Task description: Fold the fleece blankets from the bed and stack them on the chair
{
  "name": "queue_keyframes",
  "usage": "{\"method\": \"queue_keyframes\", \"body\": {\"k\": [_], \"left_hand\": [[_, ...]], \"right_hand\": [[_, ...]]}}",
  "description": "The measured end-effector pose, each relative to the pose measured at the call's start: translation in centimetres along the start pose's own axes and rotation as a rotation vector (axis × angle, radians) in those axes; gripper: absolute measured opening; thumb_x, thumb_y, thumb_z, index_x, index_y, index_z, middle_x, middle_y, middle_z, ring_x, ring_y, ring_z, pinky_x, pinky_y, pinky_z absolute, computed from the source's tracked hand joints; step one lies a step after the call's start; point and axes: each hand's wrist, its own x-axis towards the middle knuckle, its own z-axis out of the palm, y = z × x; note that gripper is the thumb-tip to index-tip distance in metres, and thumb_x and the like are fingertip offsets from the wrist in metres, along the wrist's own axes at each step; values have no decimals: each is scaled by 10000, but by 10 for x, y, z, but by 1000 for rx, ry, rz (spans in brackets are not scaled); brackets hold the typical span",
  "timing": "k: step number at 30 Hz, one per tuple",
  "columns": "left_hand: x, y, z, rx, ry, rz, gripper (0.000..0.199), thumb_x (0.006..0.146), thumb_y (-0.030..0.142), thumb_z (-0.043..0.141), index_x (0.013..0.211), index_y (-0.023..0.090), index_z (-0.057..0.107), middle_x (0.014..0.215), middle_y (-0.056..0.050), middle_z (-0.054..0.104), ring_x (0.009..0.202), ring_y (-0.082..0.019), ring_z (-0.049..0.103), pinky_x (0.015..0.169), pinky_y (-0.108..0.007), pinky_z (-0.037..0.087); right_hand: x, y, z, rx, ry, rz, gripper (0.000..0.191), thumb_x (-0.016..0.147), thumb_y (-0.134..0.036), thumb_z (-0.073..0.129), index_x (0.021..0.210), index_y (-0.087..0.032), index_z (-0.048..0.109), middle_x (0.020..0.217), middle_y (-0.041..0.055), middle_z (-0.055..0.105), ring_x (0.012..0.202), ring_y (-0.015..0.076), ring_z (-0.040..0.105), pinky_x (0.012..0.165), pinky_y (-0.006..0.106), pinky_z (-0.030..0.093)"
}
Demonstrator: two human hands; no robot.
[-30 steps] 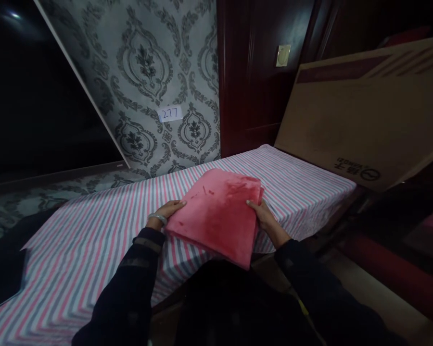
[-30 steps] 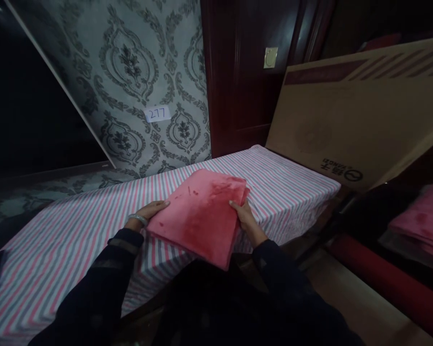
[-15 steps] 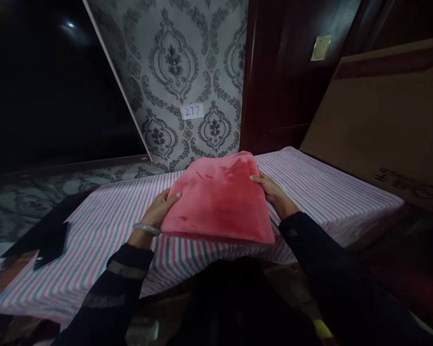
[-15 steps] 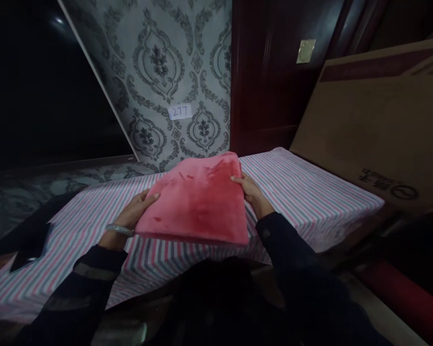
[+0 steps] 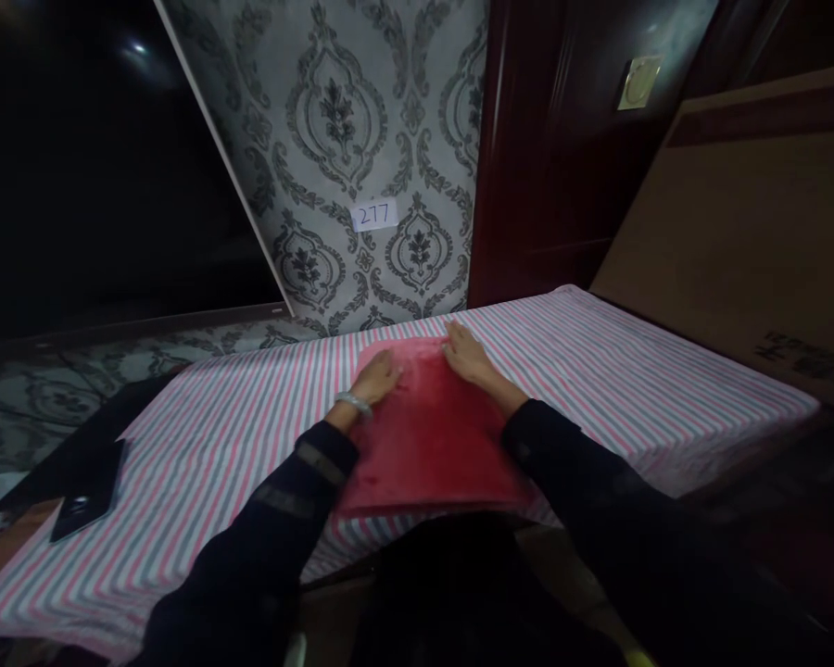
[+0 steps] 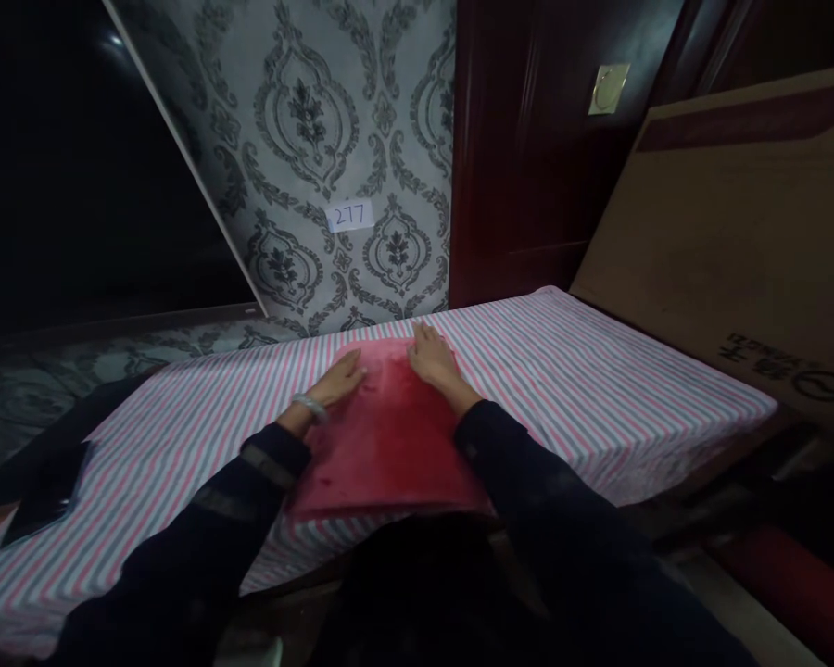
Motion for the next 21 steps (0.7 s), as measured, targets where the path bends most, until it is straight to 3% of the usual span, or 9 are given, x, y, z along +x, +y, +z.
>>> {"method": "queue_keyframes", "body": {"k": [4, 8, 12, 15, 19, 21], "left_hand": [[25, 15, 54, 143, -25, 0, 598, 942, 310, 536, 1493, 82, 483, 1628, -228, 354, 1545, -370, 260, 1254, -608, 100], [17, 3, 85, 429, -15, 60, 651, 984, 367, 420, 1573, 91, 372, 1661, -205, 294, 1561, -338, 229, 1254, -626, 104], [18, -3, 80, 464, -28, 39, 680, 1006, 474, 362, 1584, 117, 366, 1671, -189, 276, 1560, -342, 230, 1250, -622, 131], [28, -11, 69, 453, -67, -77, 721, 1003, 554, 325, 1607, 159, 322, 1702, -156, 188, 1582, -328, 157, 1242, -648, 115], [34, -36, 54, 413, -126, -213, 729, 1004, 556, 281, 1635, 194, 236, 1722, -106, 79, 1597, -297, 69, 1236, -654, 145], [32, -50, 47, 372, -134, -270, 721, 1003, 542, 277, 1639, 209, 222, 1722, -101, 76, 1592, -315, 96, 1223, -660, 192]], "right_hand": [[-18, -7, 33, -155, -58, -8, 551, 979, -267, 466, 1513, -138, 495, 1598, 173, 410, 1513, 352, 303, 1230, 601, 171], [-38, 13, 52, -323, -88, -28, 558, 997, -281, 431, 1532, -129, 474, 1614, 168, 380, 1513, 347, 303, 1221, 605, 172], [-37, 20, 56, -362, -86, -41, 564, 1012, -318, 405, 1547, -151, 460, 1623, 149, 369, 1512, 343, 302, 1216, 603, 173], [-35, 19, 55, -354, -90, -41, 571, 1020, -335, 392, 1555, -143, 449, 1627, 154, 360, 1520, 341, 285, 1215, 596, 177], [-36, 19, 54, -384, -82, -45, 565, 1028, -351, 388, 1560, -168, 444, 1628, 138, 366, 1509, 335, 305, 1210, 594, 190], [-37, 18, 54, -382, -81, -44, 557, 1026, -354, 396, 1554, -187, 455, 1622, 131, 381, 1499, 336, 322, 1205, 597, 203]]}}
